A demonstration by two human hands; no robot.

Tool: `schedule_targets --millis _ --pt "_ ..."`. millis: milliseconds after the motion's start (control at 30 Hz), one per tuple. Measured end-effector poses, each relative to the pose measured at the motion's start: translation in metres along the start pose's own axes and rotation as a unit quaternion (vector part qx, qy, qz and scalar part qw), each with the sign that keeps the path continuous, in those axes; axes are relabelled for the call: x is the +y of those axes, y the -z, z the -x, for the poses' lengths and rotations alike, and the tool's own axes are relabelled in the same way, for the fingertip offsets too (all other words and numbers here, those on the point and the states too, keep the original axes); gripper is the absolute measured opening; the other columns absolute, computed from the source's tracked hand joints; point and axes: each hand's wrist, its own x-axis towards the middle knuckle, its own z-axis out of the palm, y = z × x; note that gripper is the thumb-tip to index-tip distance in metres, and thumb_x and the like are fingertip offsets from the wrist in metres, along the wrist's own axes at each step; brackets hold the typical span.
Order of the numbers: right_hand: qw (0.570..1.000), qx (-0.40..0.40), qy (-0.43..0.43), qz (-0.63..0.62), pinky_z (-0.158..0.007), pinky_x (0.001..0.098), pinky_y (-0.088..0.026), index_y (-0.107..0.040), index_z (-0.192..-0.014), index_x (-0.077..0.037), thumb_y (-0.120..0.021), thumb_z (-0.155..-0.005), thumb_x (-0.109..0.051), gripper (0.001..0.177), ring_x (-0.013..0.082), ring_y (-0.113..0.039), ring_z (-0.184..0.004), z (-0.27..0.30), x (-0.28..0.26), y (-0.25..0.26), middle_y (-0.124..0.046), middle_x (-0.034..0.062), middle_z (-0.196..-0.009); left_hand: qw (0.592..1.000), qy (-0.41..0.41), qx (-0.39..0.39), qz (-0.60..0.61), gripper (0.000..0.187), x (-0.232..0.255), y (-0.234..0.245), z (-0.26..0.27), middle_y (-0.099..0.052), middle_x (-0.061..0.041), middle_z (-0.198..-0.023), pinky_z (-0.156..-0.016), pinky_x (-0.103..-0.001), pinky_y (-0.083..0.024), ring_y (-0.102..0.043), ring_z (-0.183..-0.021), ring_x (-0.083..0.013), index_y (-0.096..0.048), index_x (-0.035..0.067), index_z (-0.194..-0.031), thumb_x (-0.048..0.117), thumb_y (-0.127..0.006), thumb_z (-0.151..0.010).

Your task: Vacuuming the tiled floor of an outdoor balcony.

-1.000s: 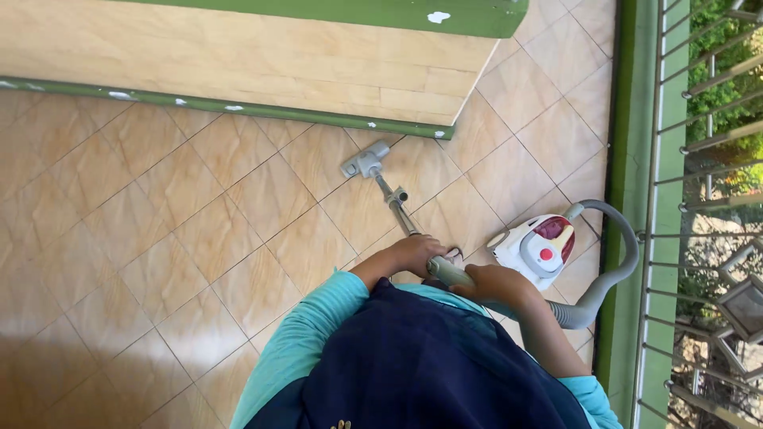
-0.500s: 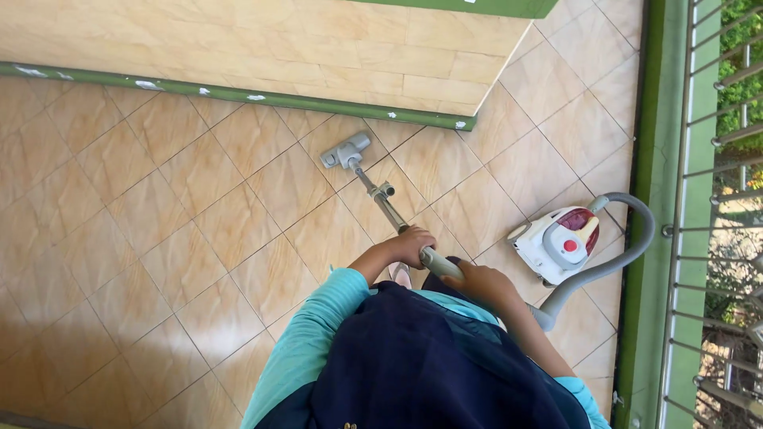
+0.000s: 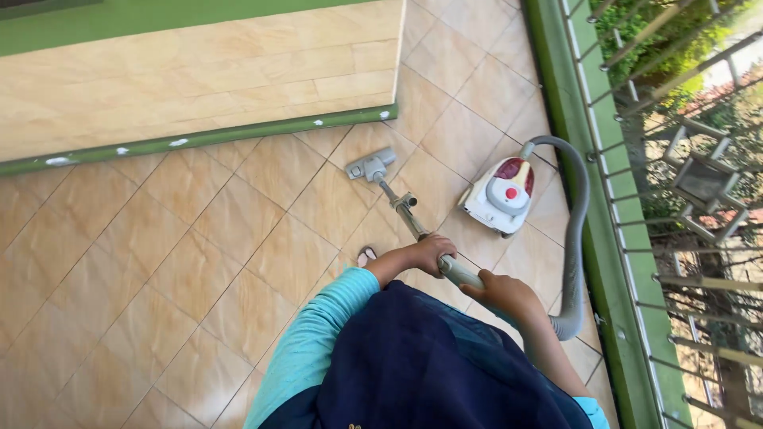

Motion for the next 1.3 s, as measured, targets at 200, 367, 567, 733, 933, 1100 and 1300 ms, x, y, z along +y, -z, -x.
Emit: schedule_targets --millis 200,367,567,733,933,1100,1300 --pt "0.997 0.014 -0.019 -0.076 -0.078 0.0442 -0.059 -0.067 -0.117 -0.017 -0.051 -0.087 -0.068 0.061 0.0287 -0.078 -0.083 0.011 0.075 -0.087 -0.078 0.0105 -0.089 0.992 0.042 -0.115 -0.026 0.054 0.028 -0.075 -0.016 -0.069 -0.004 -0.098 -0.094 -0.043 -0.041 -0.063 -0.103 -0.0288 -0.068 0.018 -0.099 0.032 -0.087 -0.050" --pt "0.995 0.011 -0.043 -0.091 -0.084 0.0458 -0.057 -0.067 -0.120 -0.020 -0.054 -0.085 -0.071 0.063 0.0318 -0.075 -0.092 0.053 0.126 -0.129 -0.077 0.0123 -0.096 0.986 0.011 -0.166 -0.012 0.054 0.078 -0.133 -0.023 -0.070 -0.005 -0.098 -0.095 -0.043 -0.042 -0.064 -0.103 -0.0299 -0.068 0.018 -0.101 0.032 -0.086 -0.052" --pt "0.997 0.021 -0.018 -0.072 -0.084 0.0459 -0.057 -0.060 -0.128 -0.024 -0.066 -0.078 -0.065 0.065 0.0326 -0.074 -0.096 0.091 0.151 -0.131 -0.076 0.0117 -0.100 0.977 0.023 -0.211 -0.005 0.048 0.131 -0.119 -0.034 -0.071 -0.005 -0.101 -0.089 -0.043 -0.050 -0.064 -0.104 -0.0317 -0.068 0.018 -0.101 0.030 -0.085 -0.058" --pt "0.996 0.088 0.012 0.018 -0.079 0.0449 -0.058 -0.063 -0.116 -0.017 -0.073 -0.075 -0.064 0.063 0.0302 -0.074 -0.092 0.075 0.138 -0.128 -0.074 0.0089 -0.096 0.990 0.048 -0.136 -0.005 0.044 0.099 -0.108 -0.017 -0.069 -0.005 -0.100 -0.090 -0.042 -0.050 -0.062 -0.106 -0.0308 -0.067 0.016 -0.098 0.026 -0.085 -0.059" --pt "0.976 0.175 0.120 0.040 -0.072 0.0458 -0.056 -0.061 -0.107 -0.012 -0.067 -0.083 -0.067 0.059 0.0330 -0.073 -0.080 0.015 0.082 -0.136 -0.074 0.0106 -0.083 0.989 0.074 -0.084 -0.097 0.051 0.038 -0.082 0.030 -0.067 -0.006 -0.102 -0.093 -0.042 -0.049 -0.062 -0.108 -0.0297 -0.065 0.015 -0.099 0.023 -0.086 -0.053" --pt "0.980 0.123 0.140 0.072 -0.071 0.0479 -0.056 -0.060 -0.112 -0.015 -0.067 -0.080 -0.067 0.061 0.0333 -0.073 -0.081 -0.004 0.048 -0.105 -0.074 0.0118 -0.084 0.986 0.134 -0.054 -0.086 0.054 0.038 -0.040 0.055 -0.067 -0.007 -0.103 -0.093 -0.043 -0.049 -0.060 -0.108 -0.0314 -0.065 0.014 -0.101 0.025 -0.088 -0.054" --pt "0.975 0.101 0.182 0.078 -0.074 0.0477 -0.056 -0.064 -0.111 -0.019 -0.066 -0.079 -0.069 0.060 0.0336 -0.073 -0.081 -0.018 0.001 -0.063 -0.074 0.0114 -0.085 0.976 0.209 -0.007 -0.065 0.046 0.030 0.006 0.092 -0.068 -0.007 -0.102 -0.093 -0.042 -0.049 -0.061 -0.108 -0.0310 -0.068 0.015 -0.099 0.023 -0.085 -0.057"
